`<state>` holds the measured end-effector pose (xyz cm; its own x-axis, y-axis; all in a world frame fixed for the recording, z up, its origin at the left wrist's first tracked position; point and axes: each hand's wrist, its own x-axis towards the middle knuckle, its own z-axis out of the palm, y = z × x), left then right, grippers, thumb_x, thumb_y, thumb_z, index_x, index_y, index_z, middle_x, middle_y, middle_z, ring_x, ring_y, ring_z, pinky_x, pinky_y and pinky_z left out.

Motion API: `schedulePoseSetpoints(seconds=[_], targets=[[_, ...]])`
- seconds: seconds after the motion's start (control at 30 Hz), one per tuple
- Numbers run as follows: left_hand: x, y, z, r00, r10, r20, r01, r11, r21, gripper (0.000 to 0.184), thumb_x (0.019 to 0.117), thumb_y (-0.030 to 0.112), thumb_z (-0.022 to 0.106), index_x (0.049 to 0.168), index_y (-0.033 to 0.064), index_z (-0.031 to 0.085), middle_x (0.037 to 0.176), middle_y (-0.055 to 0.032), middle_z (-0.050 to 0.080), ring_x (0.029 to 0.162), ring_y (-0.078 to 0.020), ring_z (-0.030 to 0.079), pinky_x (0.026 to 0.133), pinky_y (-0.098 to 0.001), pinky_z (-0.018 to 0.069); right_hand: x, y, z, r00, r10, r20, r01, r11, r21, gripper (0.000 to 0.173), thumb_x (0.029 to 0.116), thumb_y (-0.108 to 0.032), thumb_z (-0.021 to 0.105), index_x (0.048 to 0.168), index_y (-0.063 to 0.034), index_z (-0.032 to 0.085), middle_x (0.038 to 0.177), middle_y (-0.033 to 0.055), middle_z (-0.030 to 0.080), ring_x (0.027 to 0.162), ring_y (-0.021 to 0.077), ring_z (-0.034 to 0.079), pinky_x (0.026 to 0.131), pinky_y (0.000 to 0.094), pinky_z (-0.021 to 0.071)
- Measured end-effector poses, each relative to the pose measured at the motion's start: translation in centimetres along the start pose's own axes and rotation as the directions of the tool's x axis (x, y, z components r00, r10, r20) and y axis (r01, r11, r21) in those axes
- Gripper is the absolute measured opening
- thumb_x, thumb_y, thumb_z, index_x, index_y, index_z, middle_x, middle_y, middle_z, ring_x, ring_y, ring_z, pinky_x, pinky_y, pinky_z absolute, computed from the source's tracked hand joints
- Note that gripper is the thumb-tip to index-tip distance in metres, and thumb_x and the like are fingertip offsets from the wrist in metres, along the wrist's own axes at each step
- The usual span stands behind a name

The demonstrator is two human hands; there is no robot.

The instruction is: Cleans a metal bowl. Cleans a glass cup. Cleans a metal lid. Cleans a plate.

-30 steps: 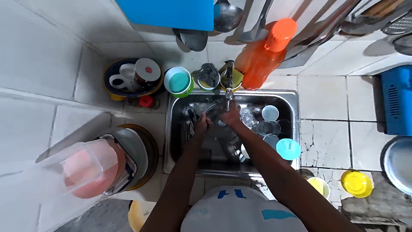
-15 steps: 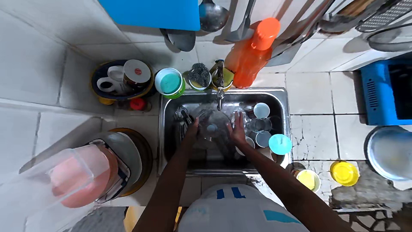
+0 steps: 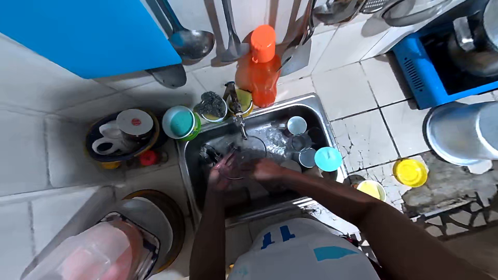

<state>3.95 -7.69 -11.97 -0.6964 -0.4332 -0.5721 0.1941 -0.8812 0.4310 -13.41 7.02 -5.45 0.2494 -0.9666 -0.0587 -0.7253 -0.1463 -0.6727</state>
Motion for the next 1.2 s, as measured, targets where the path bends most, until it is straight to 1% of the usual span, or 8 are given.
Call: schedulePoseSetpoints(seconds=[0.2, 0.4, 0.5, 0.6, 0.77, 0.9, 1.03, 1.2], targets=[[1.8, -2.5, -1.5, 0.998, 0.021, -0.062, -0.023, 0.999, -0.043, 0.047, 0.112, 0.038, 0.024, 0.155, 0.0234, 0.034, 0.141, -0.0145, 0.06, 0.119, -0.0352, 0.064, 0.092, -0.0567, 0.0563, -0.4, 6.3, 1.7, 0.945, 0.284, 0.161, -0.258, 0.952, -0.164, 0.062, 0.1023, -0.052, 0.055, 0.158, -0.0263, 0.044, 0.171, 0.0091, 0.023, 0.16, 0.0378, 0.006, 0.123, 0.0701, -0.0066], [3.4, -5.7, 0.1, 0.998, 0.019, 0.067, -0.011, 0.992, -0.124, 0.05, 0.1097, 0.045, 0.03, 0.144, 0.0124, 0.046, 0.127, -0.0161, 0.065, 0.114, -0.0332, 0.065, 0.095, -0.056, 0.0552, 5.3, 9.7, 3.9, 0.811, 0.42, -0.407, -0.539, 0.806, -0.245, 0.084, 0.099, -0.06, 0.051, 0.163, -0.0096, 0.029, 0.171, 0.0146, 0.02, 0.159, 0.041, 0.011, 0.123, 0.0708, 0.0029], [3.9, -6.5, 1.4, 0.997, 0.044, 0.067, -0.035, 0.99, -0.136, 0.046, 0.105, 0.052, 0.044, 0.119, 0.0111, 0.061, 0.104, -0.0125, 0.072, 0.097, -0.0265, 0.071, 0.084, -0.0491, 0.06, 7.8, 6.9, 5.2, 0.859, 0.408, -0.308, -0.476, 0.859, -0.189, 0.071, 0.1059, -0.053, 0.036, 0.163, -0.0112, 0.029, 0.171, 0.0143, 0.023, 0.158, 0.0379, 0.015, 0.127, 0.0614, 0.0106], [3.9, -6.1, 1.3, 0.996, 0.066, -0.057, -0.069, 0.996, -0.053, 0.064, 0.1057, 0.063, 0.023, 0.121, 0.013, 0.06, 0.099, -0.0087, 0.073, 0.089, -0.0211, 0.071, 0.077, -0.0438, 0.0614, 6.5, 4.8, 5.4, 0.971, 0.217, -0.098, -0.225, 0.971, -0.081, 0.06, 0.1095, -0.038, 0.036, 0.16, -0.0042, 0.034, 0.169, 0.0139, 0.027, 0.159, 0.0285, 0.019, 0.13, 0.0483, 0.0155], [3.7, -4.6, -2.4, 0.994, 0.045, 0.095, -0.047, 0.999, 0.016, 0.061, 0.1091, 0.052, 0.007, 0.154, 0.0216, 0.036, 0.136, -0.007, 0.064, 0.111, -0.0212, 0.068, 0.089, -0.0405, 0.0591, 0.1, 4.2, 5.6, 0.98, 0.069, 0.189, -0.04, 0.988, -0.152, 0.059, 0.1063, -0.021, 0.051, 0.159, 0.0004, 0.033, 0.167, 0.0209, 0.029, 0.157, 0.0363, 0.023, 0.129, 0.0524, 0.0111], [1.1, -3.1, -3.5, 0.992, -0.108, -0.061, 0.116, 0.983, 0.144, 0.053, 0.1119, 0.041, 0.02, 0.151, 0.0111, 0.04, 0.134, -0.0141, 0.063, 0.115, -0.0297, 0.066, 0.094, -0.05, 0.0567, -3.2, 2.0, 2.6, 0.983, 0.089, 0.163, -0.05, 0.973, -0.225, 0.039, 0.1055, -0.003, 0.044, 0.142, 0.0033, 0.056, 0.158, 0.021, 0.045, 0.154, 0.038, 0.031, 0.128, 0.0581, 0.0101], [-2.4, -2.6, -2.0, 0.97, -0.208, -0.122, 0.229, 0.956, 0.185, 0.066, 0.1092, 0.054, 0.015, 0.138, 0.0083, 0.053, 0.119, -0.0121, 0.07, 0.106, -0.0263, 0.07, 0.088, -0.047, 0.0589, -4.3, -1.9, 1.0, 0.996, -0.094, -0.008, 0.087, 0.949, -0.304, 0.021, 0.0968, 0.001, 0.056, 0.104, -0.0014, 0.075, 0.11, 0.0159, 0.073, 0.113, 0.0366, 0.064, 0.103, 0.0538, 0.046], [-6.3, -3.2, 1.4, 0.958, -0.154, -0.244, 0.24, 0.894, 0.379, 0.089, 0.1015, 0.069, -0.001, 0.139, 0.0054, 0.048, 0.109, -0.0146, 0.071, 0.092, -0.0261, 0.071, 0.079, -0.0429, 0.0594, -5.3, -6.5, -2.9, 0.957, 0.26, -0.127, -0.249, 0.964, 0.095, 0.027, 0.1039, -0.018, 0.055, 0.115, 0.0, 0.072, 0.114, 0.0194, 0.073, 0.115, 0.0365, 0.066, 0.105, 0.0542, 0.0476]])
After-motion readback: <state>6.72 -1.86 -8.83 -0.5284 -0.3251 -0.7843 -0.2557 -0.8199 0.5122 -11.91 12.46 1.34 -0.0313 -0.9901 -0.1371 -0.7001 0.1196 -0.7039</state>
